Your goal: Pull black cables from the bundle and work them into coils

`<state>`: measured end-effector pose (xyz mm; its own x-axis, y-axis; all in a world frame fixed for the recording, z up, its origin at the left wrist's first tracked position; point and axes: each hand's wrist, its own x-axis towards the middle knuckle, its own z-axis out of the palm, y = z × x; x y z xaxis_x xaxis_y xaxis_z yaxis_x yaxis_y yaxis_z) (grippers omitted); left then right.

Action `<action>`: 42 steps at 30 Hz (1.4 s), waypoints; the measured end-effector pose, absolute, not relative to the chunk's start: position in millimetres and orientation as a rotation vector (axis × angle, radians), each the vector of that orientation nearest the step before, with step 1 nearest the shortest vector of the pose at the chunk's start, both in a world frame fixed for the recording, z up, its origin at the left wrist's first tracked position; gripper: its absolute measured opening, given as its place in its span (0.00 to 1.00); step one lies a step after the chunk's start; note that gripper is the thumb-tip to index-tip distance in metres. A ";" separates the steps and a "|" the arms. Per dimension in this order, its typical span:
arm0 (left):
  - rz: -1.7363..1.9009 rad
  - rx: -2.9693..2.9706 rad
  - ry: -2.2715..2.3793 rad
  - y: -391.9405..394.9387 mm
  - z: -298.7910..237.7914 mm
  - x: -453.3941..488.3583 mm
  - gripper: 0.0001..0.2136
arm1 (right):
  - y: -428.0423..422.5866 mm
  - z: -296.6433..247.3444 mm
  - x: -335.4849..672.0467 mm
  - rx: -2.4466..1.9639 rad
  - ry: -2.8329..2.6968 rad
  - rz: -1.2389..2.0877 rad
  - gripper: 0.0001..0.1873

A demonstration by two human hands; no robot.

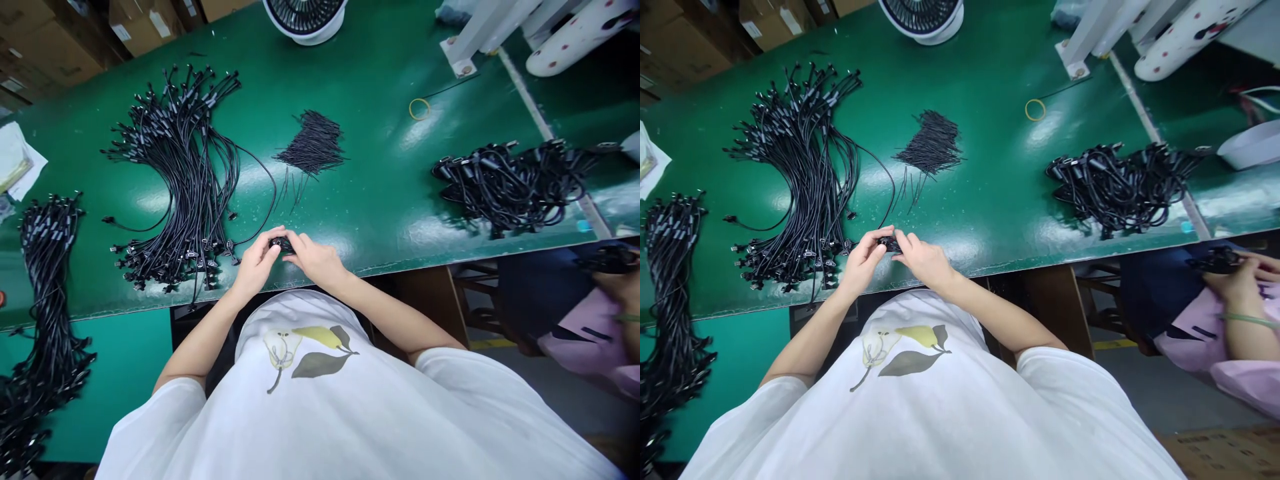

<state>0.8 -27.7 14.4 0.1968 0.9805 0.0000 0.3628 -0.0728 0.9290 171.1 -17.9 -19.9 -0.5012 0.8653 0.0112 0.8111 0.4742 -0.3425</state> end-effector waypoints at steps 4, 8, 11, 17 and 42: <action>0.832 1.581 1.437 -27.2 8.7 8.6 0.12 | -13.6 -16.4 170.3 -1.414 -2.598 0.378 0.26; 0.762 1.572 1.496 -23.4 1.7 10.2 0.11 | -8.6 -22.9 170.1 -1.383 -2.615 0.439 0.25; 0.688 1.573 1.475 -21.5 -0.9 10.7 0.14 | -5.5 -32.4 173.4 -1.352 -2.628 0.492 0.26; 0.646 1.617 1.453 -15.9 -17.0 6.2 0.17 | -4.3 -43.1 192.9 -1.374 -2.676 0.416 0.23; 0.271 2.298 1.907 -25.0 -59.8 -71.1 0.24 | 62.7 -24.2 491.7 -2.554 -1.225 -0.141 0.20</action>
<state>-71.1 -25.0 -59.8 0.1791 0.9827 0.0470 0.9570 -0.1851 0.2233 491.7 62.7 -24.2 0.6306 0.7450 0.2173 0.7749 -0.5893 -0.2284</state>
